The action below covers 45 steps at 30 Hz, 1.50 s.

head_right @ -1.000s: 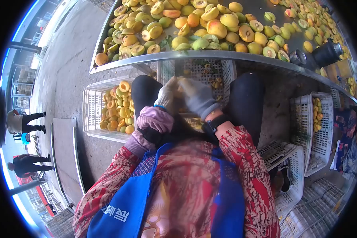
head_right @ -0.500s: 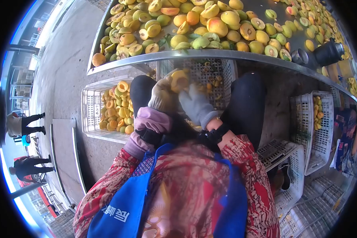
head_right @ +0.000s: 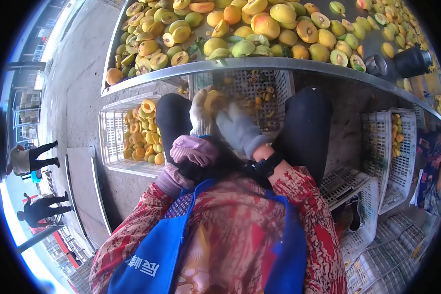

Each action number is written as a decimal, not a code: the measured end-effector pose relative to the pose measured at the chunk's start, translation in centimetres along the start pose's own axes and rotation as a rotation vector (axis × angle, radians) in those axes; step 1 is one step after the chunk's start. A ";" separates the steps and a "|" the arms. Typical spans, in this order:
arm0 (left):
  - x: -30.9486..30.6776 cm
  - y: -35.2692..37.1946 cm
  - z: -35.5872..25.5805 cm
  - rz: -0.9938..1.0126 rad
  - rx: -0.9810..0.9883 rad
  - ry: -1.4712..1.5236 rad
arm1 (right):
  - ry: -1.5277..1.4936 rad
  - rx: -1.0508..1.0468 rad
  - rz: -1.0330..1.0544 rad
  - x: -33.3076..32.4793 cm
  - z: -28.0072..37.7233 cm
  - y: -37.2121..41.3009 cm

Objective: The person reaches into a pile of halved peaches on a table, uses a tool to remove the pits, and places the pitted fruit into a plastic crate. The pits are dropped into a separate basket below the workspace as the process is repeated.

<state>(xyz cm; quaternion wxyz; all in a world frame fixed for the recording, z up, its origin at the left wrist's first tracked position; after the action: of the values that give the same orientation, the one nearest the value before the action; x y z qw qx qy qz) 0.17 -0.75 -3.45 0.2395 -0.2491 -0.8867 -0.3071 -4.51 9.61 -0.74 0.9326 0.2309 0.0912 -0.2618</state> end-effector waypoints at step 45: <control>2.3 1.4 -2.2 -0.101 0.156 -0.282 | -0.334 -0.231 0.038 -0.1 1.1 -0.8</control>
<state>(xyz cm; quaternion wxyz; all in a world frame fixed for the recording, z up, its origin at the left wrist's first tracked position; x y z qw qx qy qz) -0.16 -0.63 0.02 0.1156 -0.2253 -0.9441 -0.2109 -4.96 8.49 -0.10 0.9599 0.0775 -0.0397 -0.2666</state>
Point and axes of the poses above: each hand's wrist, its own y-axis away from the middle knuckle, its own x-axis out of the palm, z = x × y, the point moved 1 cm from there along -y, towards the middle knuckle, and after that the axes turned 3 degrees about z, right-handed, at the moved point
